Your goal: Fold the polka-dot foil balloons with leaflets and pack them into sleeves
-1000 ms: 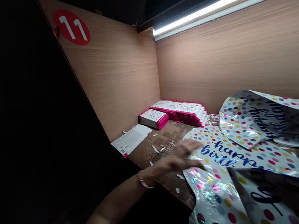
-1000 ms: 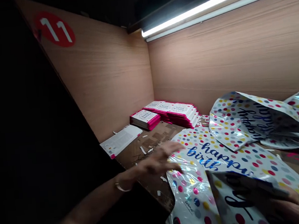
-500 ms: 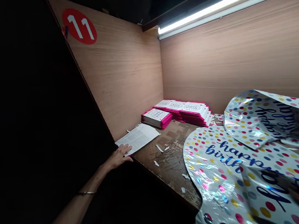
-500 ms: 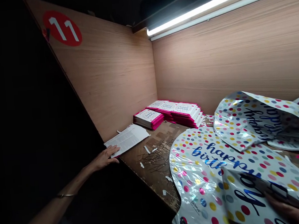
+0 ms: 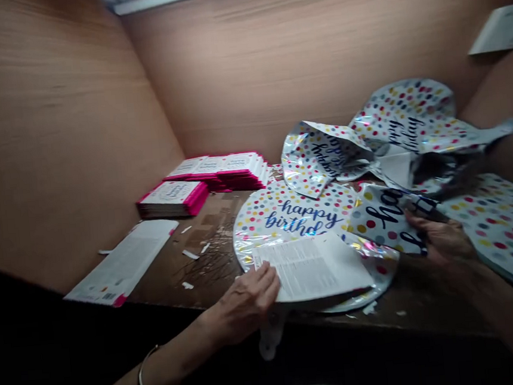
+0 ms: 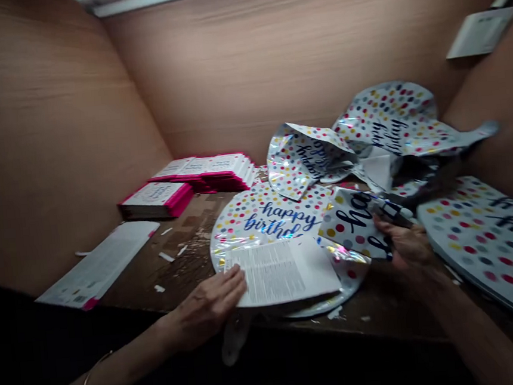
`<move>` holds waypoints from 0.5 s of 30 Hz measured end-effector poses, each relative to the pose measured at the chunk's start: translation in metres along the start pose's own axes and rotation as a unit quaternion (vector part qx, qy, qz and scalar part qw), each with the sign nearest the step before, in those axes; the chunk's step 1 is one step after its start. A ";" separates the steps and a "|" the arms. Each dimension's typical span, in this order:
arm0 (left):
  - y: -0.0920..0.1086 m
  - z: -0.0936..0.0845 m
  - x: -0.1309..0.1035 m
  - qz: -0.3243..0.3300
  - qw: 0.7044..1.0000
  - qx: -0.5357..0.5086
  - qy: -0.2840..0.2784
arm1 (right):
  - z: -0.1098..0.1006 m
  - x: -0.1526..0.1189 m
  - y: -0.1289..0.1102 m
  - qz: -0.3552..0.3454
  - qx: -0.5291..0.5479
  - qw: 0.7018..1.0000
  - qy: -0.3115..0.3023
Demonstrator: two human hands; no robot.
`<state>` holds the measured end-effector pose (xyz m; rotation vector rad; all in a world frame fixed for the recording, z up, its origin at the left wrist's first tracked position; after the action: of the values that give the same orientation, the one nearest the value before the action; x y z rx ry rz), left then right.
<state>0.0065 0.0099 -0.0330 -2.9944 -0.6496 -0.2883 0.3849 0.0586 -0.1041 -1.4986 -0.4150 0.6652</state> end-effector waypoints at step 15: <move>0.054 0.075 0.160 0.143 0.980 -0.136 -0.031 | -0.032 -0.012 0.035 0.041 -0.043 0.997 -0.039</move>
<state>0.1849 0.0337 -0.0767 -3.3130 -0.1872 -0.2855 0.3906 0.0245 -0.1385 -1.5812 -0.4481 0.7806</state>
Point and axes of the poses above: each hand's wrist, its own x-axis towards the middle knuckle, its own z-axis out of the palm, y = z × x, the point moved 10 cm from there along x, towards the middle knuckle, and after that the axes turned 9 degrees about -x, right-handed, at the moved point
